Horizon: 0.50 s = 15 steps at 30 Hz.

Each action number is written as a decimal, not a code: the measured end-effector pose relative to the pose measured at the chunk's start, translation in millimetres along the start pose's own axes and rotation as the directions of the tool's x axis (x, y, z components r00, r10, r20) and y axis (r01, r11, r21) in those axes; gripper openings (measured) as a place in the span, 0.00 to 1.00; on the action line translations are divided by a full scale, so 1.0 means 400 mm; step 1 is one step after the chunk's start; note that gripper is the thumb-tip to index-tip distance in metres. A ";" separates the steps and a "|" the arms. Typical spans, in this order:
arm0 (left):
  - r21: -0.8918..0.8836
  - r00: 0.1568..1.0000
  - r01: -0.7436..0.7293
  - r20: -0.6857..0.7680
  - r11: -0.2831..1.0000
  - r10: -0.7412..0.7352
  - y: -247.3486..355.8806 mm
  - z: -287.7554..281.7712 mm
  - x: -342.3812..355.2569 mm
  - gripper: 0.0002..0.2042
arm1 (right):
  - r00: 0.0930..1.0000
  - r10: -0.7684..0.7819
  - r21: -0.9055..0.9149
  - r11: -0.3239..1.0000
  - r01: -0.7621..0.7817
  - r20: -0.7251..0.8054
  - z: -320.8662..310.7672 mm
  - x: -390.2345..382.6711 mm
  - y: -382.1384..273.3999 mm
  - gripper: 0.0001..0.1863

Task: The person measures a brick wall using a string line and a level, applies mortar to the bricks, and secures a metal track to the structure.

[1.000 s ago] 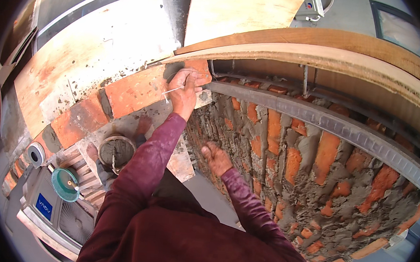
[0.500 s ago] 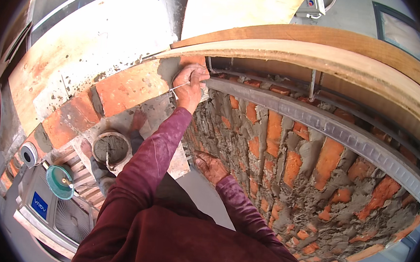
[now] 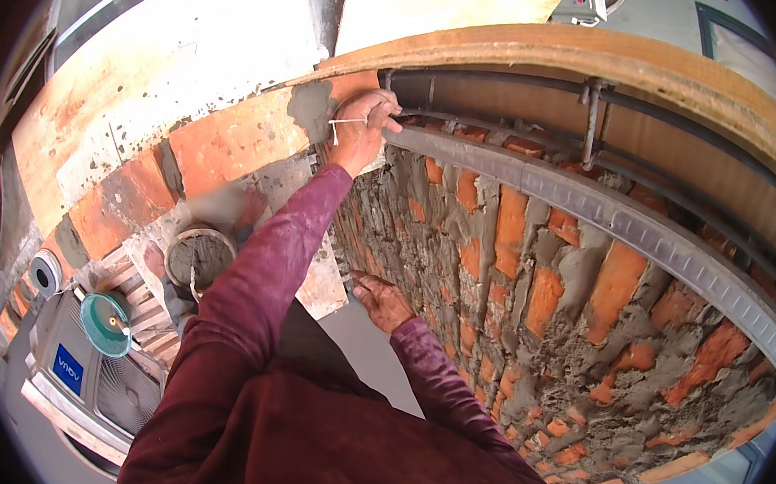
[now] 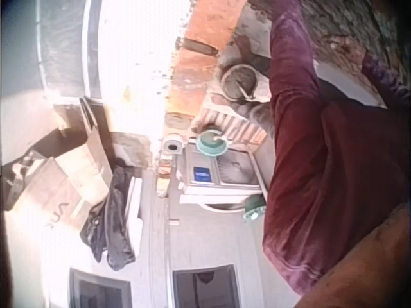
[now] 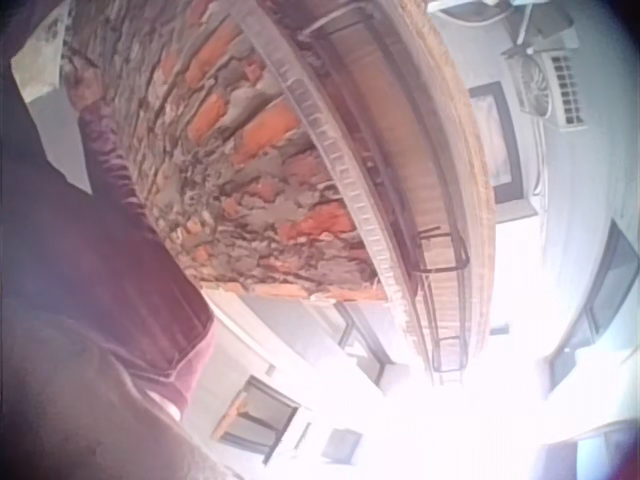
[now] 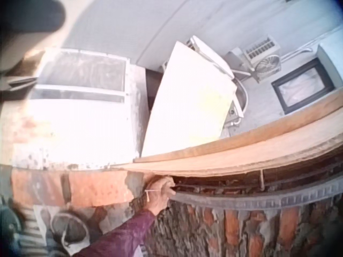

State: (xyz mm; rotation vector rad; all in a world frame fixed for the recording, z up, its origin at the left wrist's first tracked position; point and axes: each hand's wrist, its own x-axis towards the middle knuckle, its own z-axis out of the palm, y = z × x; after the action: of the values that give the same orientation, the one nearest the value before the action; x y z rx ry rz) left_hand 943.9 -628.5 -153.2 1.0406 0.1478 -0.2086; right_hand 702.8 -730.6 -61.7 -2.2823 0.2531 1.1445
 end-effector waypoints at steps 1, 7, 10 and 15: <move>0.059 0.999 -0.033 0.016 0.998 0.032 -0.006 -0.005 0.005 0.07 | 1.000 -0.005 0.026 1.000 0.005 0.000 0.010 -0.002 0.011 0.22; 0.223 0.987 -0.154 0.074 0.963 0.141 0.013 -0.017 0.040 0.05 | 1.000 -0.009 0.047 0.999 0.011 -0.029 0.038 -0.023 0.031 0.23; 0.248 0.976 -0.210 0.109 0.946 0.188 0.010 -0.018 0.043 0.04 | 0.999 -0.026 0.044 0.999 0.028 -0.046 0.070 -0.034 0.053 0.23; 0.388 0.946 -0.256 0.291 0.885 0.146 0.010 -0.016 0.039 0.06 | 0.997 0.038 0.115 0.993 -0.029 -0.068 0.104 -0.040 0.042 0.23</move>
State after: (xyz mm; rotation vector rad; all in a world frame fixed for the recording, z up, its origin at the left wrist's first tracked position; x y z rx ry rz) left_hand 959.9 -622.5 -156.7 1.4415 -0.2530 -0.1853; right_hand 658.0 -722.3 -75.5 -2.2273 0.3759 1.0399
